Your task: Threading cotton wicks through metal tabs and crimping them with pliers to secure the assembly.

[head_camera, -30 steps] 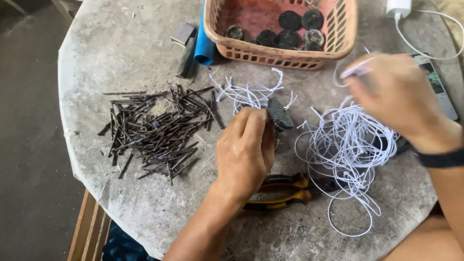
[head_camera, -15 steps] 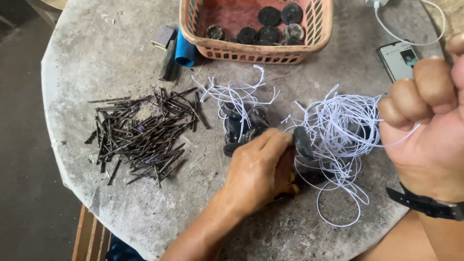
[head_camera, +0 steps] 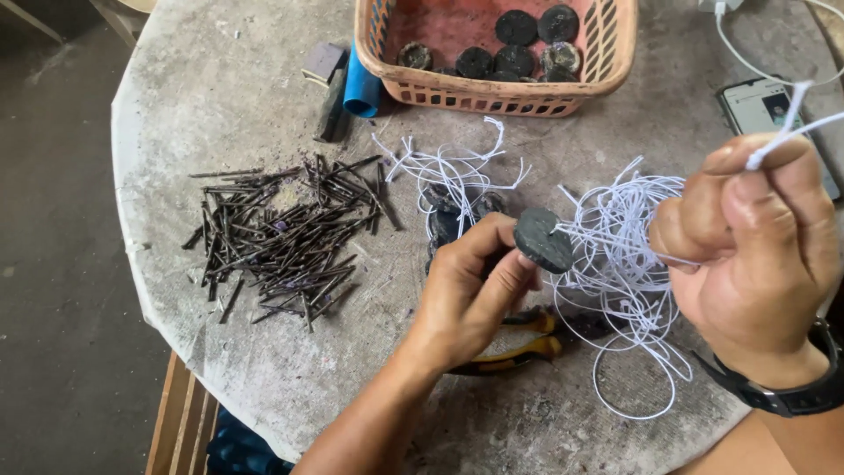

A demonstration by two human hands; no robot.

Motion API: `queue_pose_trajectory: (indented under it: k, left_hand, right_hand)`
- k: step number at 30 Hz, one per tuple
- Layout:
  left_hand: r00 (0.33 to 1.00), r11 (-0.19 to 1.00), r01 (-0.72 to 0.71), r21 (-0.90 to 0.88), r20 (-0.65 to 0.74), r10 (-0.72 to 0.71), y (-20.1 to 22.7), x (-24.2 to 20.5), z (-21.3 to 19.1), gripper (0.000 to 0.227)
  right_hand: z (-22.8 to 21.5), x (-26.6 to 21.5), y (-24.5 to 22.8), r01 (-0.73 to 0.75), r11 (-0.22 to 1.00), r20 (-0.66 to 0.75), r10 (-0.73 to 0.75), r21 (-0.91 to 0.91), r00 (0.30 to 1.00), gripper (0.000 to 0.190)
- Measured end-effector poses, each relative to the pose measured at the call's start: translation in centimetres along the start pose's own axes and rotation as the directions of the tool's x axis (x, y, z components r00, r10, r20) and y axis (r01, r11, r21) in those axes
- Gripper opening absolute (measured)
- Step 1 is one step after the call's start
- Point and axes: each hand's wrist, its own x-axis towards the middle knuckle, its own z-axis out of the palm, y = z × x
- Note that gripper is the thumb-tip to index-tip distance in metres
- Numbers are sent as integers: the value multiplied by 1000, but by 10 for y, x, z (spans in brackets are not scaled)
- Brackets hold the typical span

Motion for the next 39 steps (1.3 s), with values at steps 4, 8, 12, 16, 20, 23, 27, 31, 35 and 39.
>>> queue_pose_trajectory:
  k: [4, 8, 12, 16, 20, 23, 27, 31, 35, 39]
  left_hand:
    - [994, 851, 106, -514, 35, -103, -9, -1, 1, 10]
    - [996, 760, 56, -647, -22, -92, -14, 2, 3, 7]
    - [994, 725, 93, -682, 22, -107, -14, 2, 5, 11]
    - [985, 734, 170, -657, 85, -153, -12, 0, 7, 8]
    - [973, 707, 226, -670, 127, -191, -14, -1, 14, 11]
    - [982, 819, 182, -543, 66, -175, -18, -2, 17, 14]
    - [979, 941, 203, -272, 48, -197, -11, -3, 17, 15]
    - [993, 987, 121, -102, 24, -119, -8, -3, 16, 11]
    - [1000, 969, 2, 249, 23, -8, 4, -4, 15, 9]
    - [996, 861, -77, 503, 8, 84, -10, -7, 20, 15]
  right_hand:
    - [-5, 3, -1, -190, 976, -168, 206, 110, 964, 8]
    - [-30, 4, 12, -282, 793, -272, 482, 540, 833, 8]
    - [-40, -1, 13, -206, 659, -158, 449, 724, 880, 9]
    - [-38, -7, 12, -146, 984, -56, 152, 99, 987, 11]
    - [-22, -8, -1, 463, 601, 438, -201, -651, 876, 35]
    - [2, -1, -5, 563, 545, 553, -204, -621, 808, 35]
    - [6, -4, -8, 562, 476, 535, -205, -677, 819, 21]
    - [-2, -12, -6, 482, 461, 459, -169, -745, 872, 16]
    - [4, -17, -12, 95, 642, 197, 88, -761, 976, 26]
    - [-4, -17, -9, 324, 576, 419, 36, -750, 907, 26]
